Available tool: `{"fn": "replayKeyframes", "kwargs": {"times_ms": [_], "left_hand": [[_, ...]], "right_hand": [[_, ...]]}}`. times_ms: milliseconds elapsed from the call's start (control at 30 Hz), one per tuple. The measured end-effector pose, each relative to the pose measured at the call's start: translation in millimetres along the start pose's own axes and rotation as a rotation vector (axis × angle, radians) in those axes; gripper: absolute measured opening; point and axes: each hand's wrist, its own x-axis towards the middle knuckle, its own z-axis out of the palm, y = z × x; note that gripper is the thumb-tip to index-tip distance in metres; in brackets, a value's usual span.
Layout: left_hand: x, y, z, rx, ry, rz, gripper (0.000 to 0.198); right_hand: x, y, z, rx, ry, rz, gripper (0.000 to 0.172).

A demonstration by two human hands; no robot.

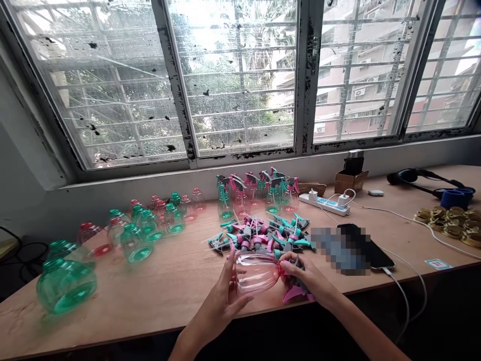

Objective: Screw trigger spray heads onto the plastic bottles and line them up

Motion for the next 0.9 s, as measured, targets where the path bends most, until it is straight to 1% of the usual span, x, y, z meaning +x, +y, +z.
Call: {"fn": "replayKeyframes", "kwargs": {"times_ms": [100,233,300,500,700,900], "left_hand": [[-0.8,-0.3,0.4,-0.008,0.002,-0.004,0.093],[0.3,1.1,-0.1,-0.004,-0.003,-0.015,0.107],[1.2,2.2,-0.4,-0.001,0.007,-0.022,0.110],[1.4,1.4,-0.3,0.003,0.009,-0.028,0.105],[1.3,-0.1,0.0,0.116,0.019,-0.001,0.100],[0.3,2.1,-1.6,0.094,0.002,-0.043,0.106]], "right_hand": [[0.4,1.1,-0.5,0.001,0.001,-0.003,0.045],[1.1,2.1,-2.1,-0.032,-0.026,-0.020,0.042],[0.9,1.2,-2.5,-0.043,-0.039,-0.010,0.043],[-0.5,-2.2,-2.3,-0.057,-0.043,-0.002,0.044],[0.1,-1.4,-3.6,-0.035,-0.069,-0.007,0.044],[-1.3,-2.3,-4.0,-0.026,-0.072,0.003,0.042]]}}
